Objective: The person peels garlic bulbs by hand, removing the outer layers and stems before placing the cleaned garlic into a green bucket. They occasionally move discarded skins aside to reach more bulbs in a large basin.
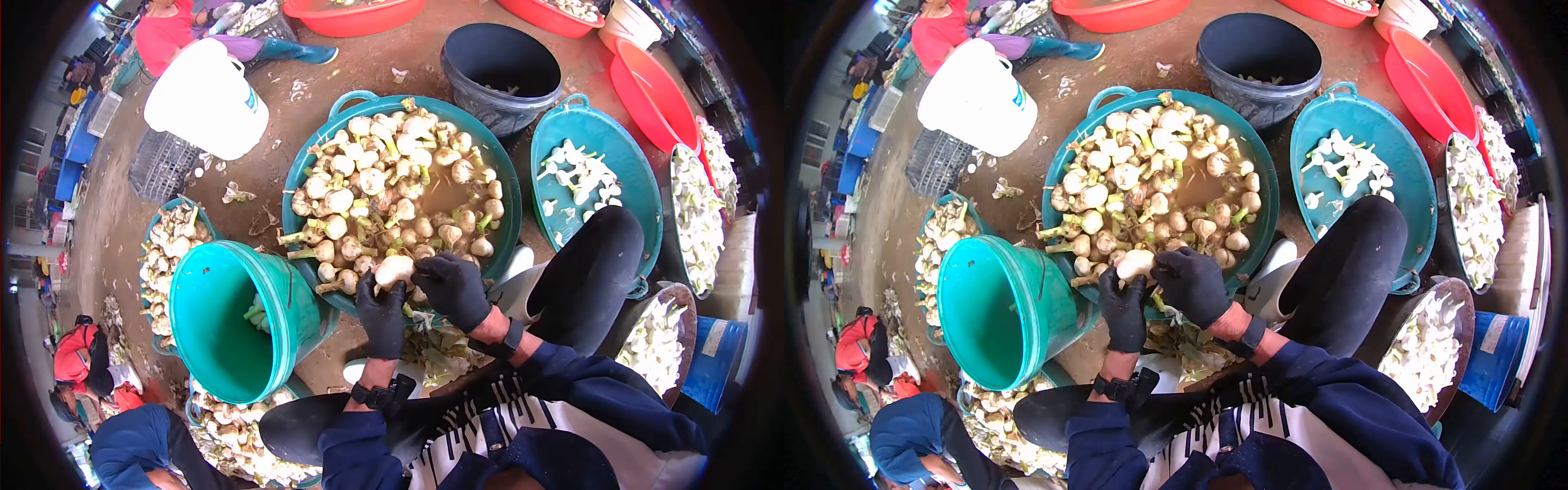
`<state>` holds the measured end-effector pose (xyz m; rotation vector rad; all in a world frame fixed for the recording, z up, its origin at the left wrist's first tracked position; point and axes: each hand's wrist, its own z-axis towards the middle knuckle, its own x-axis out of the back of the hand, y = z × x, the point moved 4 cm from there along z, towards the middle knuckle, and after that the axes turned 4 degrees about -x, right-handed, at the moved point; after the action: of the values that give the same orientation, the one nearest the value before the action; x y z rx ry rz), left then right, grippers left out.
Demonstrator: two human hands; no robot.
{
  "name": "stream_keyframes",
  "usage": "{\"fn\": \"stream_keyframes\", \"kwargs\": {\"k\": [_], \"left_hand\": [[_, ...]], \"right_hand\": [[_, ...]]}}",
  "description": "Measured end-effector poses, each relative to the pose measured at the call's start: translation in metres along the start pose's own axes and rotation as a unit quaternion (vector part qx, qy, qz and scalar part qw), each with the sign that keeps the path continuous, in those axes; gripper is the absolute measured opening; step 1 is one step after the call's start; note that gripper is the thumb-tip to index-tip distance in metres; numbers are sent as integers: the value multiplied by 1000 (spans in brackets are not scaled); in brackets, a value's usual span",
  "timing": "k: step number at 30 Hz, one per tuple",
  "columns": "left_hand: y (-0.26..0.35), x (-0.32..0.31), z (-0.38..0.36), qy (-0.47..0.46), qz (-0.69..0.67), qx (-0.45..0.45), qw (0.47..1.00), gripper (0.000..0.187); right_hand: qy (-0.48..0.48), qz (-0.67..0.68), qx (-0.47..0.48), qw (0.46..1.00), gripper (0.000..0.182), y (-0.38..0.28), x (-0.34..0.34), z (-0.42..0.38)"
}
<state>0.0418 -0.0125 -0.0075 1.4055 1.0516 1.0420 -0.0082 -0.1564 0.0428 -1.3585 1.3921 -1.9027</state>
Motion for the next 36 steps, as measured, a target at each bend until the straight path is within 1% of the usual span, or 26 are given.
{"fn": "stream_keyframes", "kwargs": {"k": [4, 8, 11, 14, 17, 20, 23, 26, 29, 32, 35, 36], "left_hand": [[6, 0, -6, 32, 75, -36, 996, 43], [7, -5, -10, 61, -4, -1, 998, 42], [10, -7, -11, 64, -3, -18, 998, 42], [0, -6, -9, 56, -45, -16, 997, 41], [6, -4, -8, 51, 16, -62, 997, 41], [3, -1, -6, 37, -39, -34, 998, 41], [-1, 4, -1, 18, -67, 6, 998, 41], [10, 2, -3, -17, -219, 79, 972, 41], [25, 3, -7, -89, -345, 95, 930, 44], [14, 10, -7, -132, -353, 152, 914, 50], [34, 1, -6, -144, -414, 162, 884, 54], [35, 0, -5, -153, -413, 170, 882, 54]], "right_hand": [[42, -51, 37, 997, 12, 0, -5, -4], [79, -85, 54, 992, 7, -2, -13, -5], [83, -96, 49, 991, 7, 1, -15, -4], [87, -82, 54, 991, 7, 2, -16, -3], [68, -101, 47, 991, 9, 7, -19, -3], [65, -86, 53, 993, 10, 6, -16, -3], [67, -69, 37, 995, 8, 7, -13, 0], [84, -48, 38, 995, 8, 18, -6, 4], [119, -89, -64, 987, 6, 60, 6, 10], [10, -157, -102, 982, 13, 90, 18, 13], [-8, -84, -7, 996, 26, 70, 36, 16], [-30, -52, 8, 998, 37, 60, 40, 18]]}}
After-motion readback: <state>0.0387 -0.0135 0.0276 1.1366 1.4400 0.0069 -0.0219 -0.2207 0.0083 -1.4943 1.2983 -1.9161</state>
